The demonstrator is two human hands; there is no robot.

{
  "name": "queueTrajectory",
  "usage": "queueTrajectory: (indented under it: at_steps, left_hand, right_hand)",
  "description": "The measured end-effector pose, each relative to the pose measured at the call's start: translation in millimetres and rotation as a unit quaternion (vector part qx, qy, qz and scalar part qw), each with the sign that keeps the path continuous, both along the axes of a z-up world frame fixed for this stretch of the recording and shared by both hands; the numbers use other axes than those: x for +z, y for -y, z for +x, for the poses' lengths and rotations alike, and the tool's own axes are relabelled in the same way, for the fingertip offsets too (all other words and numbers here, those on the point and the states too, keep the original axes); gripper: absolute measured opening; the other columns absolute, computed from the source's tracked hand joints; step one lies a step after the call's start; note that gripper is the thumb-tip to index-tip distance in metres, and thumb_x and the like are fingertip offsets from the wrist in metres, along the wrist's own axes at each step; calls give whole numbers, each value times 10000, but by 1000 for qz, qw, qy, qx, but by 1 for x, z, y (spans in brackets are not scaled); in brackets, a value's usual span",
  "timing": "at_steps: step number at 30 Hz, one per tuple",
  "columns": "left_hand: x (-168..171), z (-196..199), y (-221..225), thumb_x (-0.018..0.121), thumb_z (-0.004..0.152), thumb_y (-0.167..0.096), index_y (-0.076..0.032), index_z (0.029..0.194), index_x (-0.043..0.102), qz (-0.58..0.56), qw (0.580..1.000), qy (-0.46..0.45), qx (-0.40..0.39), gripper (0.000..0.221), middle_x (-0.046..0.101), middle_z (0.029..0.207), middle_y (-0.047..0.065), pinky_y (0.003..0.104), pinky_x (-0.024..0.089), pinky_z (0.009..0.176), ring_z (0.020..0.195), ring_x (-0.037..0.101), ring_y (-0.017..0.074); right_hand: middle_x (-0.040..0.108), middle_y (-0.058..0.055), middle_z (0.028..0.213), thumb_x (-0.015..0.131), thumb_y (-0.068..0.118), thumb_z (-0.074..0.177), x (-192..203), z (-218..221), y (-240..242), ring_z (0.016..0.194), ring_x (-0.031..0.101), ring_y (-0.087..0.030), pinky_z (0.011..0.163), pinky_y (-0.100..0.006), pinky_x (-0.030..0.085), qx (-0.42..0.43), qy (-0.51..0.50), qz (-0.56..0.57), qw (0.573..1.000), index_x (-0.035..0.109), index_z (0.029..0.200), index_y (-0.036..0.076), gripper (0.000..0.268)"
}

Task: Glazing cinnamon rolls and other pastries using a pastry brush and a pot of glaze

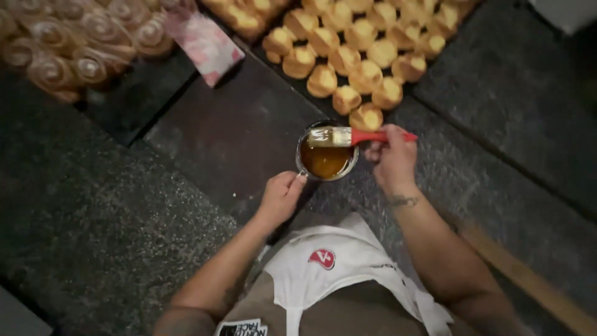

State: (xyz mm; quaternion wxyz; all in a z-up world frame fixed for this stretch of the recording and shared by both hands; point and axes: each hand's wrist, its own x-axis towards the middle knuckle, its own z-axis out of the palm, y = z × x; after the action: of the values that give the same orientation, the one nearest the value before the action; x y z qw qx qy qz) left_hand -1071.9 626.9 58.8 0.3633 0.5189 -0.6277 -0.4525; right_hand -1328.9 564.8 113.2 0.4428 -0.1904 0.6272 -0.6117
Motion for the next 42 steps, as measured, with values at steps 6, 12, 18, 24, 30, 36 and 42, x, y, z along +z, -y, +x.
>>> queueTrajectory:
  at_steps: [6,12,18,24,30,36,42]
  left_hand:
    - [-10,-62,38,633,1006,-259,-32,781,718,21,995,-9,98,330,696,765,212,465,549,730,827,697,435]
    - [-30,-111,41,637,993,-240,-44,790,727,30,976,14,216,295,697,760,214,499,541,736,814,693,440]
    - [-63,-113,17,613,1011,-265,-52,785,716,84,951,26,297,327,678,746,201,477,535,753,789,685,401]
    - [-90,-78,3,617,1011,-246,-46,770,700,96,942,32,321,324,677,743,202,471,531,747,781,683,386]
    - [-106,-44,3,625,1024,-207,-36,789,701,65,939,31,337,300,657,734,195,444,533,750,766,673,340]
    - [-119,-10,11,610,1035,-227,-44,778,701,90,939,28,330,328,630,709,167,423,524,749,761,652,317]
    - [-143,13,26,603,1048,-235,-62,748,652,68,940,13,334,350,578,691,142,382,506,715,724,612,254]
  right_hand:
    - [439,-142,449,686,196,878,-32,-80,98,321,488,-228,352,-348,430,-69,78,-35,994,617,761,84,177]
    - [462,-127,477,681,266,902,-64,-104,203,325,454,-203,360,-310,416,9,129,-32,991,571,754,111,241]
    - [626,-108,548,708,275,888,-120,-95,263,398,635,-212,343,-332,497,113,-6,43,993,570,904,179,169]
    - [674,-102,578,655,273,926,-113,-108,274,429,663,-165,382,-260,519,154,-130,-25,979,629,800,169,165]
    - [691,-107,681,612,317,1000,-95,-89,256,564,706,-148,498,-283,587,320,-199,-8,926,648,947,87,238]
    - [709,-115,723,638,311,995,-126,-106,286,629,748,-203,530,-315,620,257,-222,-55,939,673,963,108,208]
    - [706,-154,657,698,323,945,-115,-88,311,542,757,-234,442,-354,619,196,-249,-34,948,636,901,96,239]
